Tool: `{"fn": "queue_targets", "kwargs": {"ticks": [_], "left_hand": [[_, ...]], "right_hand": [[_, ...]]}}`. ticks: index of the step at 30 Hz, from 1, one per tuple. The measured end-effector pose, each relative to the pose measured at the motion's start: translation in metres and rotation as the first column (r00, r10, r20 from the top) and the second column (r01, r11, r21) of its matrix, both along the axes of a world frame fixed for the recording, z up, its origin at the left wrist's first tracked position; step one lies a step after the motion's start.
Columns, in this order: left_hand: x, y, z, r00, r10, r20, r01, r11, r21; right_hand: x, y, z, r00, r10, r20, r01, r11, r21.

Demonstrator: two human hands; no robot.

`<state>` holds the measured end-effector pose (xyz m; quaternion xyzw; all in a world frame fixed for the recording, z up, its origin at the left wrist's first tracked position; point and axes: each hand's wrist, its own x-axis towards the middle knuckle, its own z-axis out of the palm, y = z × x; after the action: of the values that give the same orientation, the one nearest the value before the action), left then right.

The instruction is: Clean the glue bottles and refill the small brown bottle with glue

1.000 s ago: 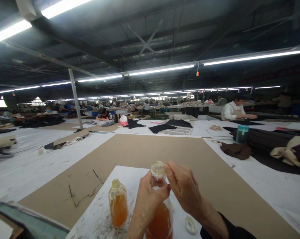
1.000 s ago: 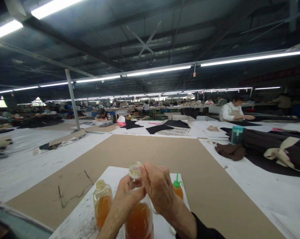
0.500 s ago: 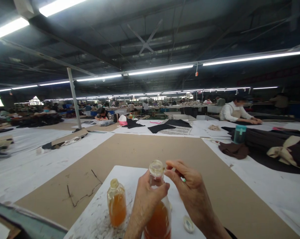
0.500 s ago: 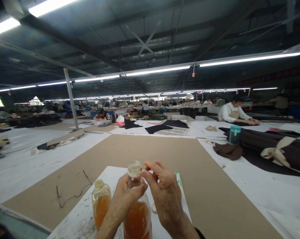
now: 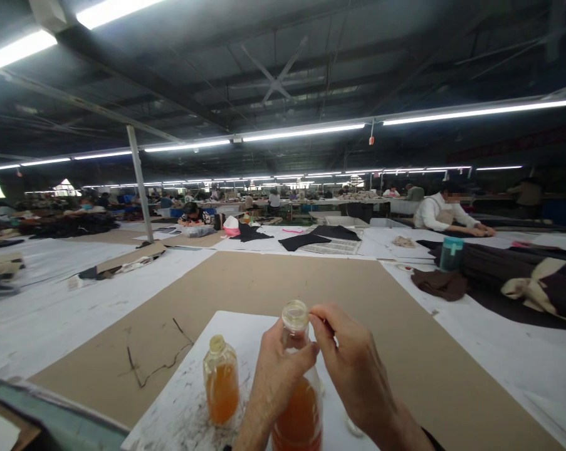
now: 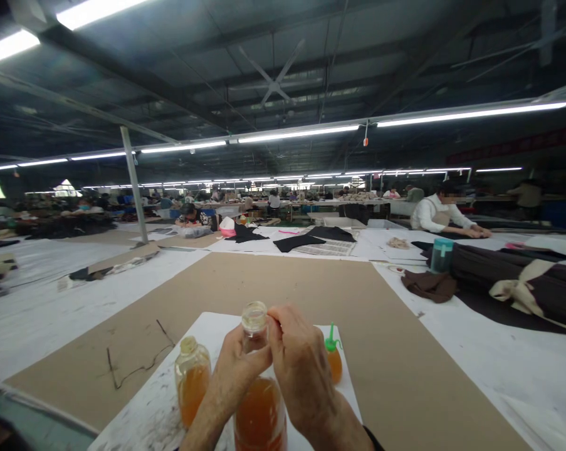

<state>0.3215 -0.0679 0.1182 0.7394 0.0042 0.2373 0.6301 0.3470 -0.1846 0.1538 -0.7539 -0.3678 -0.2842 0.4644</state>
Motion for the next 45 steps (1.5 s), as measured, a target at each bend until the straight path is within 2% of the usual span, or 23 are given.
{"fn": "queue_targets", "kwargs": {"ticks": [3,6,8,11,14,16,18,20,21,23,25,27,29,32,35,37,39,41,43,45], "left_hand": [[-0.001,0.0,0.001,1.0,-0.025,-0.009,0.025,1.0,-0.006],[-0.002,0.0,0.002,1.0,0.0,-0.023,0.0,1.0,-0.002],[-0.002,0.0,0.002,0.999,0.025,-0.034,-0.024,1.0,0.015],[-0.001,-0.001,0.002,0.999,0.038,-0.036,-0.036,0.998,0.045],[0.0,-0.001,0.002,1.0,0.012,-0.026,-0.011,0.999,0.049],[0.0,-0.001,0.002,0.999,0.011,-0.03,-0.01,0.999,0.048],[-0.001,-0.001,0.003,0.999,0.005,-0.033,-0.004,0.999,0.033],[-0.002,-0.002,0.004,0.999,-0.016,-0.028,0.017,1.0,0.009],[-0.002,-0.002,0.004,0.999,-0.017,-0.029,0.017,1.0,0.003],[-0.003,-0.002,0.005,0.999,0.009,-0.044,-0.009,1.0,-0.002],[-0.003,-0.002,0.005,0.998,0.026,-0.053,-0.027,1.0,-0.014],[-0.003,-0.002,0.004,0.999,0.011,-0.047,-0.012,0.999,-0.039],[-0.003,-0.002,0.004,0.999,-0.004,-0.041,0.002,0.999,-0.053],[-0.003,-0.002,0.004,0.999,-0.019,-0.044,0.017,0.998,-0.057],[-0.003,-0.001,0.004,0.999,-0.032,-0.042,0.03,0.998,-0.054],[-0.003,-0.001,0.003,0.999,-0.023,-0.041,0.021,0.999,-0.043],[-0.003,-0.001,0.003,0.999,-0.004,-0.044,0.002,0.999,-0.036],[-0.003,-0.001,0.003,0.999,0.007,-0.043,-0.009,0.999,-0.032],[-0.002,-0.001,0.002,1.0,0.002,-0.028,-0.003,0.999,-0.035],[-0.001,-0.002,0.002,1.0,-0.023,-0.007,0.023,0.999,-0.043]], "right_hand": [[0.002,-0.001,0.002,1.0,-0.002,-0.005,0.002,1.0,-0.031],[0.004,-0.002,0.005,0.97,0.12,-0.212,-0.116,0.993,0.029],[0.007,-0.002,0.005,0.902,0.233,-0.364,-0.202,0.972,0.122],[0.013,-0.003,0.003,0.761,0.408,-0.505,-0.306,0.912,0.275],[0.018,-0.002,-0.003,0.626,0.562,-0.541,-0.387,0.826,0.41],[0.02,0.0,-0.006,0.563,0.636,-0.527,-0.407,0.769,0.493],[0.02,0.001,-0.009,0.541,0.67,-0.508,-0.401,0.736,0.545],[0.018,0.001,-0.009,0.56,0.662,-0.498,-0.386,0.741,0.55],[0.015,0.0,-0.009,0.591,0.635,-0.497,-0.376,0.762,0.527],[0.008,-0.002,-0.006,0.72,0.52,-0.46,-0.339,0.842,0.421],[0.001,-0.004,-0.002,0.871,0.357,-0.338,-0.266,0.92,0.289],[-0.005,-0.005,0.001,0.945,0.246,-0.215,-0.193,0.951,0.24],[-0.007,-0.004,0.002,0.954,0.23,-0.192,-0.17,0.943,0.285],[-0.006,-0.003,-0.001,0.923,0.257,-0.286,-0.153,0.928,0.34],[-0.003,-0.006,-0.007,0.901,0.233,-0.365,-0.128,0.949,0.289],[-0.003,-0.009,-0.01,0.949,0.142,-0.28,-0.076,0.969,0.235],[-0.003,-0.012,-0.012,0.994,0.009,-0.113,0.016,0.976,0.217],[-0.003,-0.013,-0.012,0.996,-0.082,-0.019,0.085,0.97,0.228],[-0.004,-0.012,-0.009,0.997,-0.049,-0.053,0.059,0.976,0.211],[-0.006,-0.01,-0.005,0.985,0.056,-0.161,-0.029,0.986,0.167]]}}
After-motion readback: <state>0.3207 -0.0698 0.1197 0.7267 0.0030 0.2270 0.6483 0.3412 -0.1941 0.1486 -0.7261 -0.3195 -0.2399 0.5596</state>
